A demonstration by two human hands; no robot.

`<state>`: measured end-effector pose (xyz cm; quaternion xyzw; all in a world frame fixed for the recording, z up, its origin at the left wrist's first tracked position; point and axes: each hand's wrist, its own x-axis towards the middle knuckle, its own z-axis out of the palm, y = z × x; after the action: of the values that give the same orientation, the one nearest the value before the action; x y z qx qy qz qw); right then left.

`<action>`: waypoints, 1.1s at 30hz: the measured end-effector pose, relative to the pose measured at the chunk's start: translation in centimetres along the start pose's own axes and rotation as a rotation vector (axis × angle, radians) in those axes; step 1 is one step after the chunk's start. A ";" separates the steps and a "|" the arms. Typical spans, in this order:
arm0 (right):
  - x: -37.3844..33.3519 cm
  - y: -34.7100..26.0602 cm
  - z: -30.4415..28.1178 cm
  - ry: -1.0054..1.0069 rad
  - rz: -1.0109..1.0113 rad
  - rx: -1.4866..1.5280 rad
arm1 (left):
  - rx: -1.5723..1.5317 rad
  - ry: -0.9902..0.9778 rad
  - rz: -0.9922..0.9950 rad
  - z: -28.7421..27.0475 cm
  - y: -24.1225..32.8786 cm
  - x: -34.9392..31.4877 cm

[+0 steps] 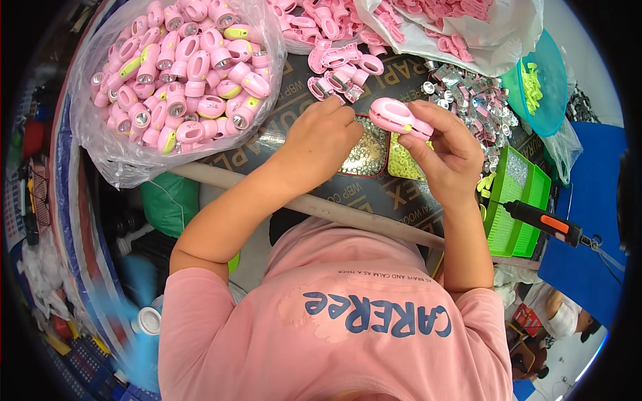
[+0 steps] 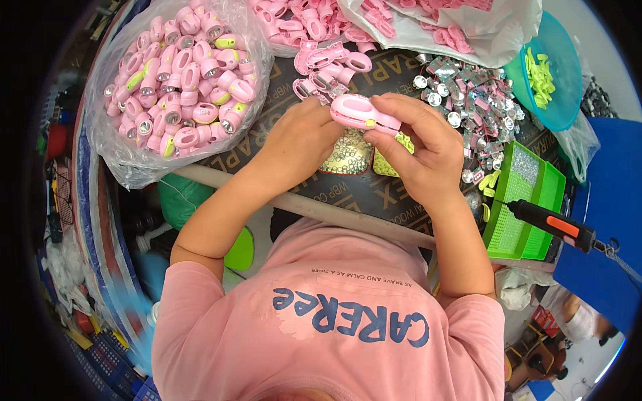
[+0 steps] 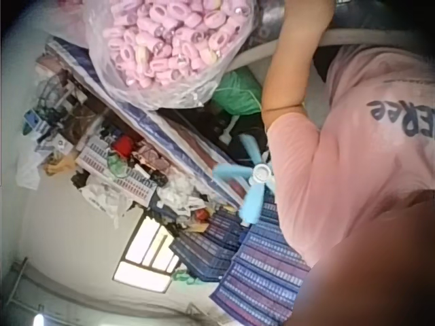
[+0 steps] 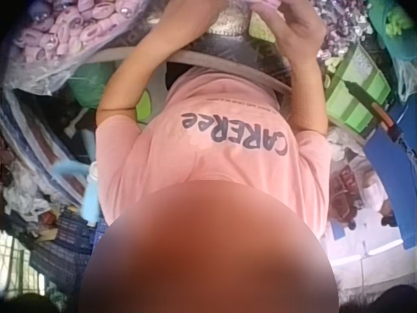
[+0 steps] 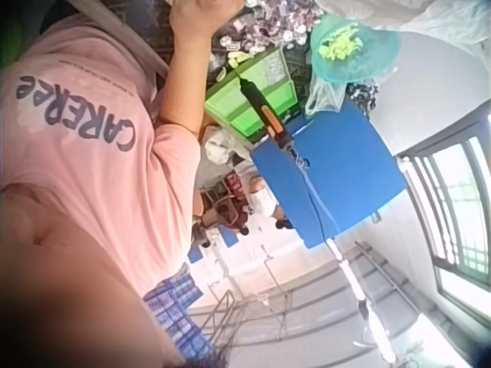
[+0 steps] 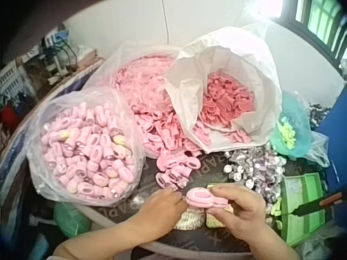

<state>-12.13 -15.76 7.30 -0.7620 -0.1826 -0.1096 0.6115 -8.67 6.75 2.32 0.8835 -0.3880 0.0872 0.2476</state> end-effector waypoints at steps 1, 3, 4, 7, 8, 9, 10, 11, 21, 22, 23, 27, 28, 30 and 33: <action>0.0 -0.1 0.0 -0.004 0.007 -0.017 | 0.038 0.033 0.032 0.1 0.1 0.1; 0.0 -0.2 -0.1 0.011 0.014 -0.023 | 0.051 0.048 0.046 0.3 0.0 0.3; 0.0 -0.3 -0.1 0.020 0.022 -0.026 | 0.067 0.064 0.054 0.4 0.0 0.3; 0.1 -0.5 -0.5 0.050 0.031 -0.031 | -0.144 0.040 -0.034 -0.2 -0.3 0.3; 0.0 -0.5 -0.7 0.058 0.031 -0.031 | -0.142 0.036 -0.027 -0.7 -0.1 0.4; -0.1 -0.5 -0.9 0.057 0.024 -0.112 | -0.310 0.110 -0.141 -1.4 0.2 0.6; -0.2 -0.5 -1.0 0.056 0.017 -0.193 | -0.477 0.184 -0.256 -2.1 0.5 0.7; -0.3 -0.6 -0.9 0.063 0.016 -0.190 | -0.539 0.242 -0.277 -2.6 0.7 0.7; -0.4 -1.4 -0.1 0.072 0.056 -0.155 | -0.683 0.409 -0.203 -3.3 1.8 1.3; -0.4 -1.4 0.0 0.070 0.058 -0.154 | -0.664 0.417 -0.203 -3.3 1.8 1.3; -0.4 -1.5 0.0 0.074 0.059 -0.155 | -0.646 0.424 -0.202 -3.3 1.8 1.4; -0.4 -1.6 0.2 0.081 0.021 -0.208 | -0.574 0.439 -0.148 -3.7 1.8 1.8; -0.4 -1.6 0.2 0.085 -0.023 -0.249 | -0.557 0.438 -0.124 -3.9 1.7 1.9; -0.3 -1.7 0.2 0.077 -0.077 -0.318 | -0.537 0.440 -0.101 -4.1 1.6 2.0; -0.1 -1.8 0.1 0.078 -0.173 -0.413 | -0.521 0.447 -0.024 -4.4 1.3 2.1</action>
<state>-12.97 -15.35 8.87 -0.8477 -0.1972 -0.2258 0.4376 -8.04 6.87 7.33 0.7540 -0.3232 0.1735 0.5448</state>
